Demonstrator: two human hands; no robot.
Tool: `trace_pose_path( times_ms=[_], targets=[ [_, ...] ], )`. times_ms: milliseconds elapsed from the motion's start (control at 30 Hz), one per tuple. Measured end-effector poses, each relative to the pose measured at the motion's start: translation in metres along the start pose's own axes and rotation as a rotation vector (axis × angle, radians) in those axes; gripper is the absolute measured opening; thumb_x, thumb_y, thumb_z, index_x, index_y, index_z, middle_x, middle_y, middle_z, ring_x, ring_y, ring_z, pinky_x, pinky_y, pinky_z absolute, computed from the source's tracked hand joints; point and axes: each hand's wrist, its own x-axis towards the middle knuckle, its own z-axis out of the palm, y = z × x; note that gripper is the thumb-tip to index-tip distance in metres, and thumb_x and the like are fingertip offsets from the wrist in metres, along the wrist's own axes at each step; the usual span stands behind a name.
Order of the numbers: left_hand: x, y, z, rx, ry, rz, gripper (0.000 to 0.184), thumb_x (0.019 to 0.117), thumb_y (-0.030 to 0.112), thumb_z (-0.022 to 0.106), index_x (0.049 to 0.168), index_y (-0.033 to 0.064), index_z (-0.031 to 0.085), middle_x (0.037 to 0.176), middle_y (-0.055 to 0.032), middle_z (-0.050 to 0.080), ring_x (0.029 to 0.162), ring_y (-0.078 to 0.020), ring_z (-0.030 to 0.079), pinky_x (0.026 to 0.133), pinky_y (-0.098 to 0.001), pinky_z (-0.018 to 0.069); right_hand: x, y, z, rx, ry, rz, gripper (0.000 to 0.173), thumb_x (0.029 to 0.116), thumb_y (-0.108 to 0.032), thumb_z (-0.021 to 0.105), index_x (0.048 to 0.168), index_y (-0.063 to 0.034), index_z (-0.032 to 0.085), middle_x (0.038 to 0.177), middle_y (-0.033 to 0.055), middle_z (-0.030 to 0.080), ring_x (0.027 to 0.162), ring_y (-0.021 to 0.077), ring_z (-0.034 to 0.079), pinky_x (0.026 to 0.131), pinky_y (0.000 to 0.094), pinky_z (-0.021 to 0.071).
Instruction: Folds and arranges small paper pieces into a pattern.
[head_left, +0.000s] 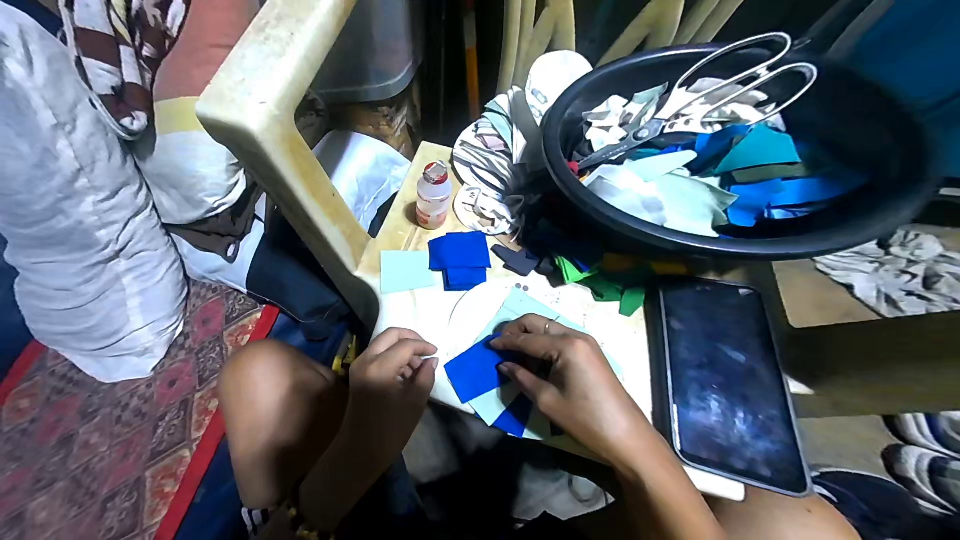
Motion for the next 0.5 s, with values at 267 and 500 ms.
trace_pose_path(
  times_ms=[267,500],
  targets=[
    [-0.0061,0.0008,0.0059,0.031,-0.143,0.150,0.015,0.0892,0.016,0.071,0.096,0.0057,0.079,0.101,-0.0108,0.072,0.090,-0.0151,0.067,0.081,-0.0227,0.0539,-0.0006,0.0013,0.0009,-0.003,0.009,-0.003,0.024,0.0818,0.002,0.065,0.101,-0.0017,0.078,0.101,0.0131,0.072,0.088,0.0139,0.069,0.079,0.0227,0.0555],
    [-0.0074,-0.0036,0.0103,0.111,-0.207,0.204,0.017,0.0922,0.021,0.068,0.099,0.0131,0.081,0.103,-0.0086,0.070,0.092,-0.0193,0.064,0.082,-0.0292,0.0524,-0.0010,0.0004,0.0010,-0.015,0.015,0.001,0.022,0.0823,0.002,0.065,0.101,-0.0011,0.078,0.101,0.0135,0.072,0.084,0.0135,0.068,0.077,0.0227,0.0554]
  ],
)
